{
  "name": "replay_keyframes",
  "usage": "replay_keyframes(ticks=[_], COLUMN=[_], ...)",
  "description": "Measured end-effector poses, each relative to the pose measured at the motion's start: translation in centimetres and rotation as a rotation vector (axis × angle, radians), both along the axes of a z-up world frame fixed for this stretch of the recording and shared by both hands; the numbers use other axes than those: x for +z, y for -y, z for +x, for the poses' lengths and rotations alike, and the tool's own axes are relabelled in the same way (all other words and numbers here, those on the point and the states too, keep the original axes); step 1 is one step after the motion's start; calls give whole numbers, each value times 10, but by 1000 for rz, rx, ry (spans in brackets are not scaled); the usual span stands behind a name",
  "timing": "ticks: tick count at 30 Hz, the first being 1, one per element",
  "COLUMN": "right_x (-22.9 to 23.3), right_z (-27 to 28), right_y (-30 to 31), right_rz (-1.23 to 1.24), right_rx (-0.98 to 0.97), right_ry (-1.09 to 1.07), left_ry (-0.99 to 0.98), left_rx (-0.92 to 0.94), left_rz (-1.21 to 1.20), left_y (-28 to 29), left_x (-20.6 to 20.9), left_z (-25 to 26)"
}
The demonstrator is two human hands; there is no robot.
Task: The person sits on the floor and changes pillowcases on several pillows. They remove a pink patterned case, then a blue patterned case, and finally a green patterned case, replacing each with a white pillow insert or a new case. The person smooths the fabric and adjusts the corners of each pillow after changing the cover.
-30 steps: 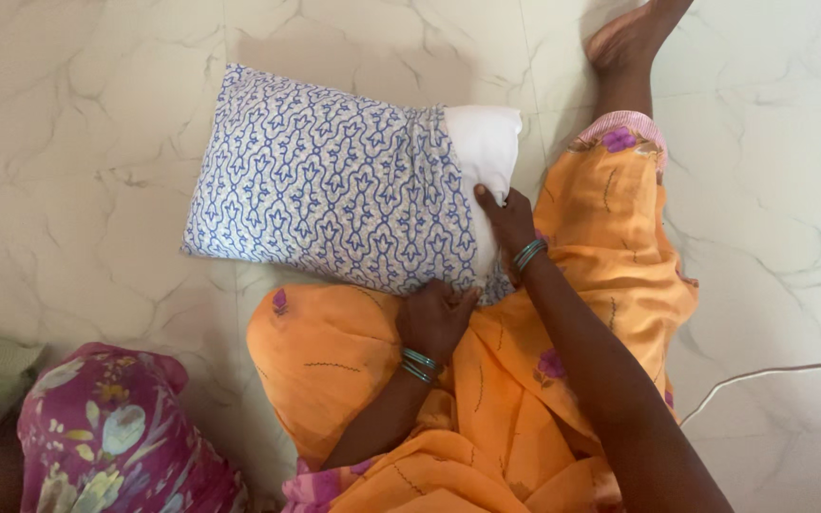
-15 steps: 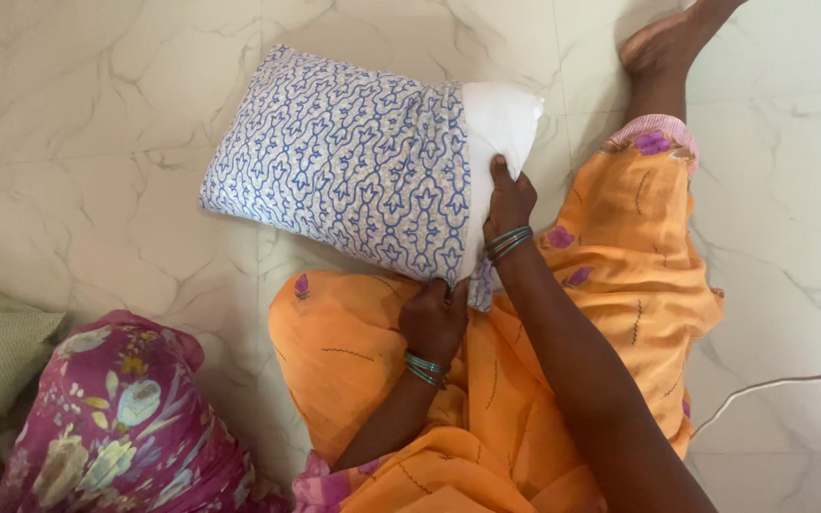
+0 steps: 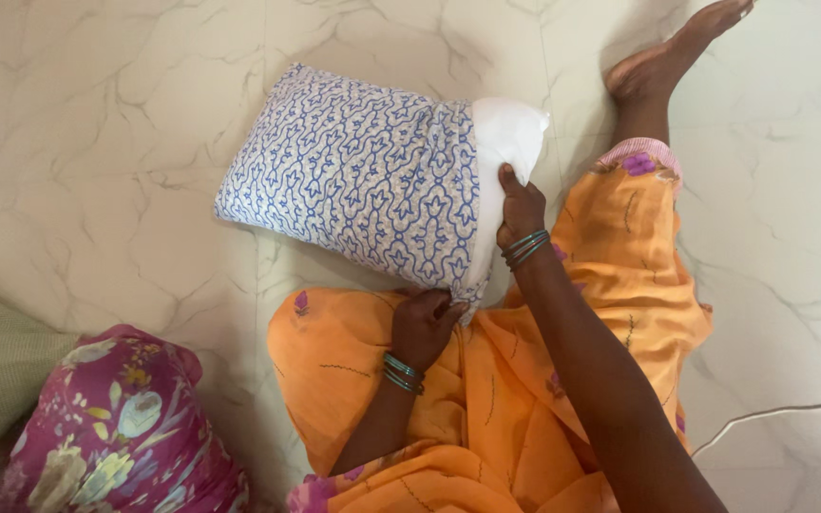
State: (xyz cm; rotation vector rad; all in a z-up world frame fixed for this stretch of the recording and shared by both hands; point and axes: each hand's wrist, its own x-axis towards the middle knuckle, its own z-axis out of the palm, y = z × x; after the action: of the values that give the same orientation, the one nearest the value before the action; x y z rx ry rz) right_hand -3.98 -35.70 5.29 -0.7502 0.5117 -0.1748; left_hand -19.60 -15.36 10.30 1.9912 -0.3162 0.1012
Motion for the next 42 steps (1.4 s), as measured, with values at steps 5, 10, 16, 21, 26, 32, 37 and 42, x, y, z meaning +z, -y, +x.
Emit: replay_keyframes(ticks=[5, 10, 16, 21, 26, 32, 37, 42], right_x=[6, 23, 22, 14, 37, 30, 3, -1], right_z=[5, 3, 0, 16, 28, 55, 94, 98], right_y=[5, 0, 1, 14, 31, 40, 59, 39], right_rz=[42, 60, 86, 127, 327, 258, 165, 120], right_rx=[43, 71, 79, 66, 225, 152, -52, -181], right_ry=[6, 4, 25, 10, 125, 158, 124, 159], left_ry=[-83, -187, -80, 6, 15, 7, -98, 19], left_rx=[-100, -101, -99, -29, -48, 28, 122, 185], left_rz=[-328, -458, -313, -96, -243, -242, -175, -122], left_y=[-11, -16, -16, -18, -42, -33, 0, 36], left_x=[-13, -28, -11, 8, 17, 21, 32, 35], left_z=[5, 8, 6, 13, 30, 48, 9, 11])
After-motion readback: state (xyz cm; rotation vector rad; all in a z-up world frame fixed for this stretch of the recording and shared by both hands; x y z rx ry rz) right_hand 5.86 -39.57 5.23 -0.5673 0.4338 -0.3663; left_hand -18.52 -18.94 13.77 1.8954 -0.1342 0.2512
